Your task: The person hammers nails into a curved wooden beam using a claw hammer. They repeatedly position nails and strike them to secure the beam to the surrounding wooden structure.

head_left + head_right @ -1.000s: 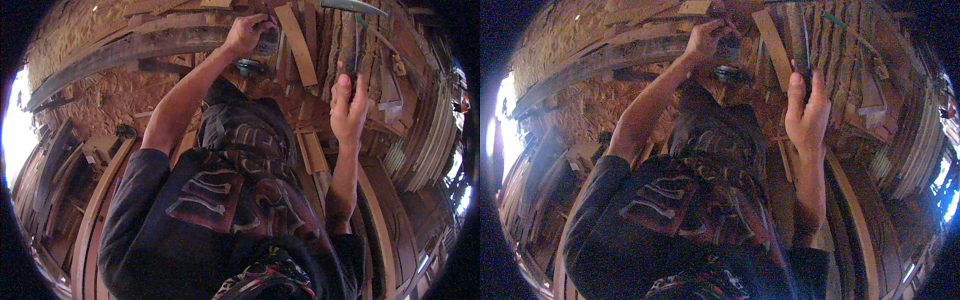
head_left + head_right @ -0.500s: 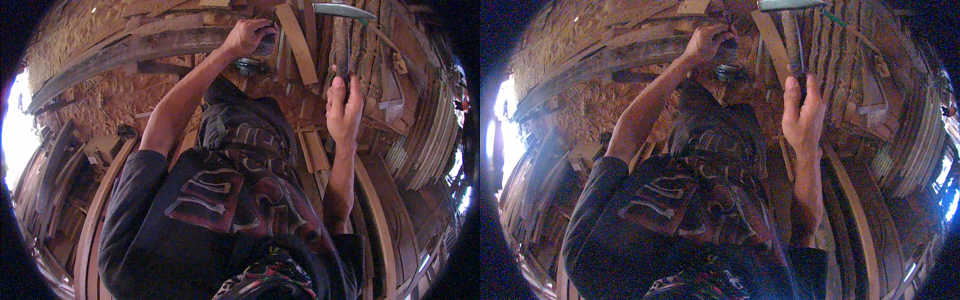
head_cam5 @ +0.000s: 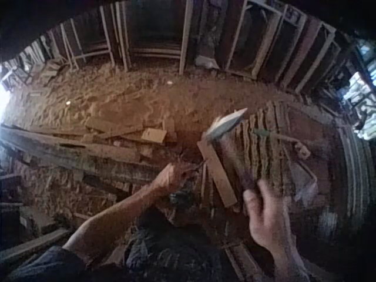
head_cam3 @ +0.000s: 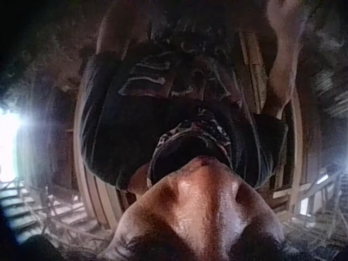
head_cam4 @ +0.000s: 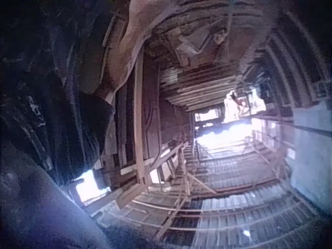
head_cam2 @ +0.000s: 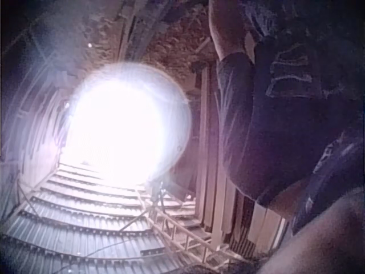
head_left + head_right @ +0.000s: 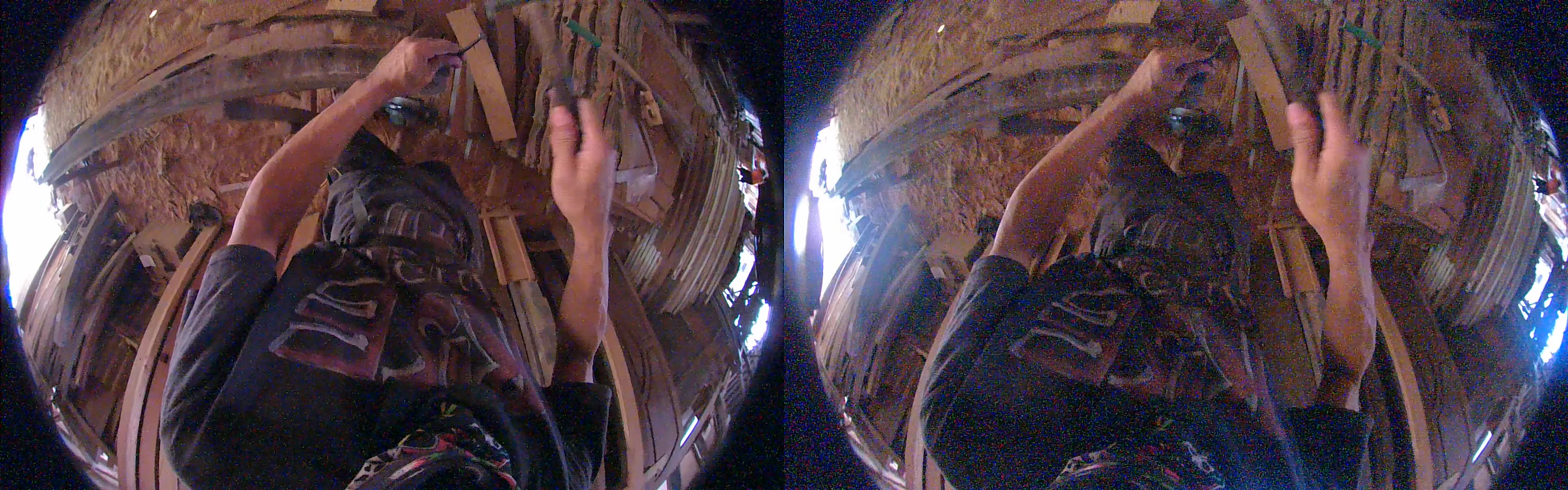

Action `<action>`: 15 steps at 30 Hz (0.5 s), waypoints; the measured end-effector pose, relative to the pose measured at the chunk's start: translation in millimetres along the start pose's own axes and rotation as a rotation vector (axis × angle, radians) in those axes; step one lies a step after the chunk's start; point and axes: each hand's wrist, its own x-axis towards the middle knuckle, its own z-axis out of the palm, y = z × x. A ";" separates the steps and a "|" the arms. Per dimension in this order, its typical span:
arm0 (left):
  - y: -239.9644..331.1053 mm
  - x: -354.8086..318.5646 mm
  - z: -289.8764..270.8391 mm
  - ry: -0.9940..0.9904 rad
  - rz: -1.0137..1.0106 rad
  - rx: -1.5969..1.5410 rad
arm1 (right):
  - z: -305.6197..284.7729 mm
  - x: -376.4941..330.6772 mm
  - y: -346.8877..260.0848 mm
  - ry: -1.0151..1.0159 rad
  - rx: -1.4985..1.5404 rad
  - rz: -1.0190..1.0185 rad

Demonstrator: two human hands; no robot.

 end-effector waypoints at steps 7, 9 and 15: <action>-2.3 1.3 5.2 0.003 -0.045 -0.048 | 16.5 -4.4 19.4 -0.045 -0.093 -0.016; -6.3 1.7 4.0 0.018 -0.033 -0.046 | 9.0 -3.4 17.6 -0.085 -0.140 -0.017; -2.8 3.4 0.7 -0.006 -0.075 -0.090 | 3.6 -5.9 -0.5 0.167 0.272 0.040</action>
